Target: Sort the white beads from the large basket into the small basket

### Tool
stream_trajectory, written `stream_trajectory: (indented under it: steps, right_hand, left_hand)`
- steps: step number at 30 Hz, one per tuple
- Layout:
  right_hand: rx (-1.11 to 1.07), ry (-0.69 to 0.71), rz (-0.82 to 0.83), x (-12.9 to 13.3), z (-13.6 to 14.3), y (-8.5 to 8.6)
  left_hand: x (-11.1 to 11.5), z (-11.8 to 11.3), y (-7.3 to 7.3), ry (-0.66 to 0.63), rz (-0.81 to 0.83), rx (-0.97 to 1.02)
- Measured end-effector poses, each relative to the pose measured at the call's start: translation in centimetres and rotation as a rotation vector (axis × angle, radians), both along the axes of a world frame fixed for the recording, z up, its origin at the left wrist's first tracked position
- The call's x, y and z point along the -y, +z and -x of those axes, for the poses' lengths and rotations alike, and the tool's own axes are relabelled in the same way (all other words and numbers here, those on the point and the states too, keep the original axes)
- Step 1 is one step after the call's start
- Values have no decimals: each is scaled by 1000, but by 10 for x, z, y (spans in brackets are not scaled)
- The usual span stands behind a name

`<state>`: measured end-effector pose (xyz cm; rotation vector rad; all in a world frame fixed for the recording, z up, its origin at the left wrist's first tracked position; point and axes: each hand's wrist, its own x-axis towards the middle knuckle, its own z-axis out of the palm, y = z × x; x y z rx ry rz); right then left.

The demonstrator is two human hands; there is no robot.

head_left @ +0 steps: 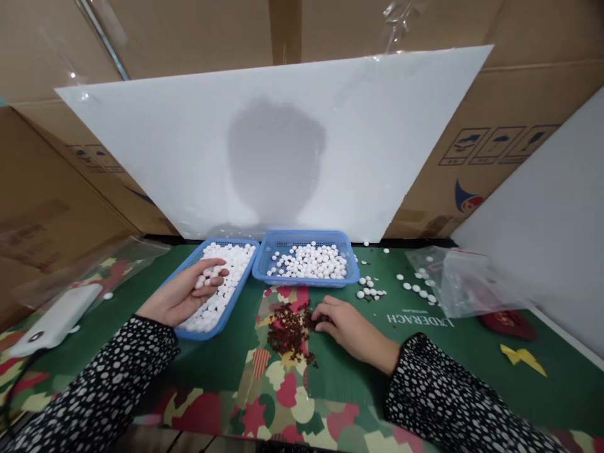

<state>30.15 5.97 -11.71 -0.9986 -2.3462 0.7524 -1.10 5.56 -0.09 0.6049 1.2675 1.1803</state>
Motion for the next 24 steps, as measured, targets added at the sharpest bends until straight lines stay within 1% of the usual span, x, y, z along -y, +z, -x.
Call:
stream_trajectory:
  steps: [2, 3, 5, 6, 8, 11, 13, 14, 16, 19, 22, 24]
  right_hand:
    - [10, 21, -12, 0, 3, -1]
    - [11, 26, -17, 0, 4, -2]
    - [11, 22, -20, -1, 6, -5]
    - [9, 15, -22, -2, 6, -6]
    - [5, 5, -32, -3, 6, -8]
    - [3, 33, -63, -3, 3, -8]
    - [-24, 65, -78, -3, 2, -7]
    - [-56, 73, -69, -4, 1, -7]
    - [-153, 55, -3, -5, -1, -6]
    - [-359, -5, 198, -8, -3, -5]
    - [-600, -14, 422, -11, -3, -3]
    - [-705, -15, 511, -12, -2, -1]
  left_hand:
    - [5, -22, 3, -16, -35, 70]
    - [8, -34, 2, -34, -49, 99]
    - [13, -60, -5, -96, -47, 144]
    - [15, -72, -11, -152, -23, 167]
    - [16, -94, -28, -253, 3, 191]
    - [9, -116, -58, -355, 3, 192]
    - [2, -123, -74, -386, 2, 191]
    - [-1, -125, -80, -400, -1, 189]
    - [-5, -125, -87, -424, -28, 171]
    - [-6, -123, -89, -421, -54, 156]
    - [-4, -121, -89, -396, -12, 183]
    - [-4, -120, -89, -402, 16, 201]
